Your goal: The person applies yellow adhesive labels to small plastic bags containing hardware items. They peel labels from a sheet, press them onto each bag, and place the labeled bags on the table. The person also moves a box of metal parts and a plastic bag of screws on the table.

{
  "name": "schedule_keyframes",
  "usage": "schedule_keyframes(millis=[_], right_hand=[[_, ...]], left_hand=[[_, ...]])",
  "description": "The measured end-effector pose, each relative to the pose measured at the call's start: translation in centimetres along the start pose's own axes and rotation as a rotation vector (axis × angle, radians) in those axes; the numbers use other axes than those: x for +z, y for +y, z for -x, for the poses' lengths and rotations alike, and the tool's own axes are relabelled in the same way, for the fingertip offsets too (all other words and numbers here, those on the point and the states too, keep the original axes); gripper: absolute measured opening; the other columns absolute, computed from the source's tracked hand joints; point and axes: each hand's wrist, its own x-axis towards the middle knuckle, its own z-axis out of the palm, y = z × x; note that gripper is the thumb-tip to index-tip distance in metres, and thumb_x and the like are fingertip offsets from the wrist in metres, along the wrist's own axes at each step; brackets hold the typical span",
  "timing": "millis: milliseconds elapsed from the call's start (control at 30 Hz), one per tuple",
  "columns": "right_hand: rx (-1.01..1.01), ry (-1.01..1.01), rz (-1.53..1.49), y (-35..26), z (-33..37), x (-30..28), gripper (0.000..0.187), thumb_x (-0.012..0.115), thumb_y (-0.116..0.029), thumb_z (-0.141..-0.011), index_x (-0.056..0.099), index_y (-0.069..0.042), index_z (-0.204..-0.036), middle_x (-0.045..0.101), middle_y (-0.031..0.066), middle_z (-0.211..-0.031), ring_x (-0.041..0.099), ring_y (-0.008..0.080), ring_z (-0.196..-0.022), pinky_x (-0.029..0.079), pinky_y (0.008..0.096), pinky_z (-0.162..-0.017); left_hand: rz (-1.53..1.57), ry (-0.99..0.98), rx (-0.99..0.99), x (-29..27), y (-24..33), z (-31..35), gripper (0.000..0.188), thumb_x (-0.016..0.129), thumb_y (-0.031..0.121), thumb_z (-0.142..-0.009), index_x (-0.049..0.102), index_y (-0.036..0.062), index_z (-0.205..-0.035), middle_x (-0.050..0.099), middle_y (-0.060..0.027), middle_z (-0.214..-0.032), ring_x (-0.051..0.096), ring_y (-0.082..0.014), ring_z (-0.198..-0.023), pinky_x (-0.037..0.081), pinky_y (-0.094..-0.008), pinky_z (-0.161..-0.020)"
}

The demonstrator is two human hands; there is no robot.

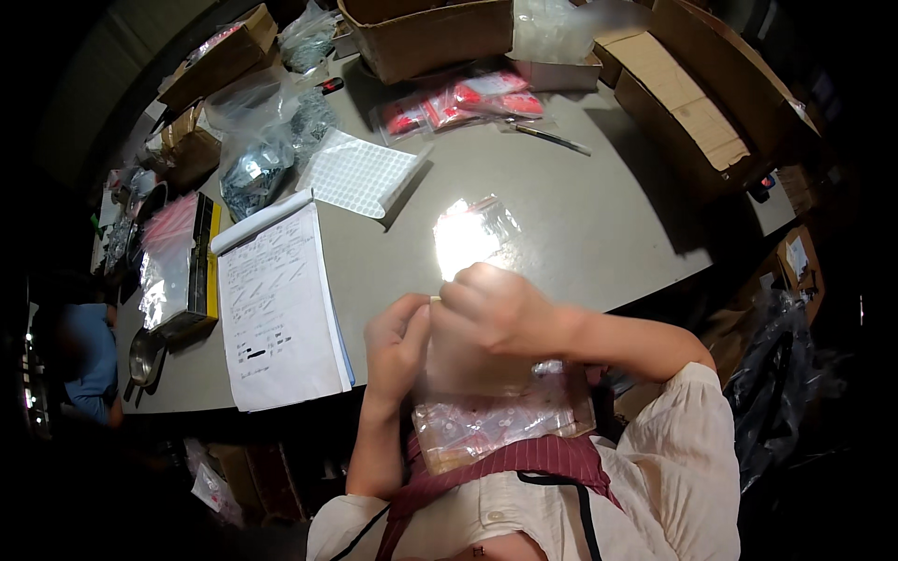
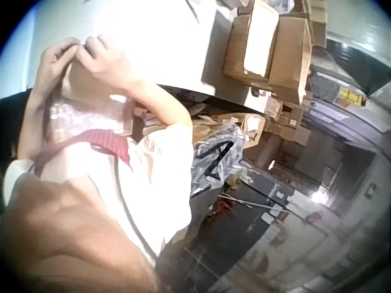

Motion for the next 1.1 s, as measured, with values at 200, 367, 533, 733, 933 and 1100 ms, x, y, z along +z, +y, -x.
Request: schedule_keyframes(millis=[200,367,533,733,933,1100], right_hand=[[0.582,-0.192,-0.380,10.6,-0.3,-3.3,0.018,0.070,-0.008,-0.083,0.066,0.000,-0.098,0.065,0.0164,-0.086,0.065,0.0342,-0.079,0.052,0.0425,-0.071],[0.619,-0.467,-0.154,12.5,-1.2,-2.0,0.021,0.072,-0.016,-0.083,0.068,0.002,-0.093,0.068,0.0235,-0.088,0.066,0.0434,-0.088,0.052,0.0487,-0.078],[0.769,-0.622,0.223,12.9,-1.7,-2.7,0.023,0.073,-0.019,-0.086,0.068,0.002,-0.093,0.069,0.0246,-0.091,0.067,0.0444,-0.092,0.052,0.0510,-0.081],[0.526,-0.421,-0.370,11.1,-2.8,-2.9,0.026,0.077,-0.018,-0.089,0.062,0.003,-0.095,0.069,0.0194,-0.087,0.066,0.0353,-0.077,0.052,0.0425,-0.071],[0.277,-0.263,0.027,10.2,-1.6,1.3,0.026,0.071,-0.018,-0.092,0.055,0.000,-0.102,0.066,0.0218,-0.095,0.063,0.0422,-0.092,0.051,0.0475,-0.077],[0.843,-0.387,0.038,10.9,-0.8,-2.5,0.045,0.077,-0.032,-0.091,0.053,0.002,-0.110,0.065,0.0233,-0.097,0.062,0.0435,-0.096,0.049,0.0499,-0.083]], left_hand=[[-0.101,0.068,0.002,0.8,0.7,-0.1,0.018,0.062,0.016,-0.101,0.071,0.0000,-0.104,0.065,-0.0163,-0.068,0.061,-0.0191,-0.057,0.047,-0.0344,-0.057],[-0.148,0.086,0.030,0.5,0.7,0.0,0.018,0.063,0.016,-0.101,0.071,0.0003,-0.104,0.065,-0.0172,-0.069,0.064,-0.0221,-0.058,0.048,-0.0351,-0.058],[-0.115,0.102,0.043,0.5,0.8,0.1,0.017,0.063,0.016,-0.101,0.071,0.0005,-0.104,0.066,-0.0170,-0.070,0.065,-0.0224,-0.058,0.048,-0.0352,-0.058],[-0.102,0.140,0.054,0.6,0.7,0.3,0.016,0.063,0.014,-0.101,0.070,0.0002,-0.104,0.064,-0.0149,-0.067,0.060,-0.0189,-0.056,0.045,-0.0338,-0.056],[-0.064,0.156,0.048,0.3,0.8,0.4,0.017,0.063,0.015,-0.101,0.070,-0.0009,-0.103,0.061,-0.0116,-0.064,0.055,-0.0135,-0.055,0.044,-0.0322,-0.055],[-0.060,0.238,0.028,0.2,0.9,0.8,0.018,0.061,0.015,-0.103,0.070,-0.0014,-0.102,0.063,-0.0082,-0.065,0.056,-0.0109,-0.058,0.046,-0.0286,-0.058]])
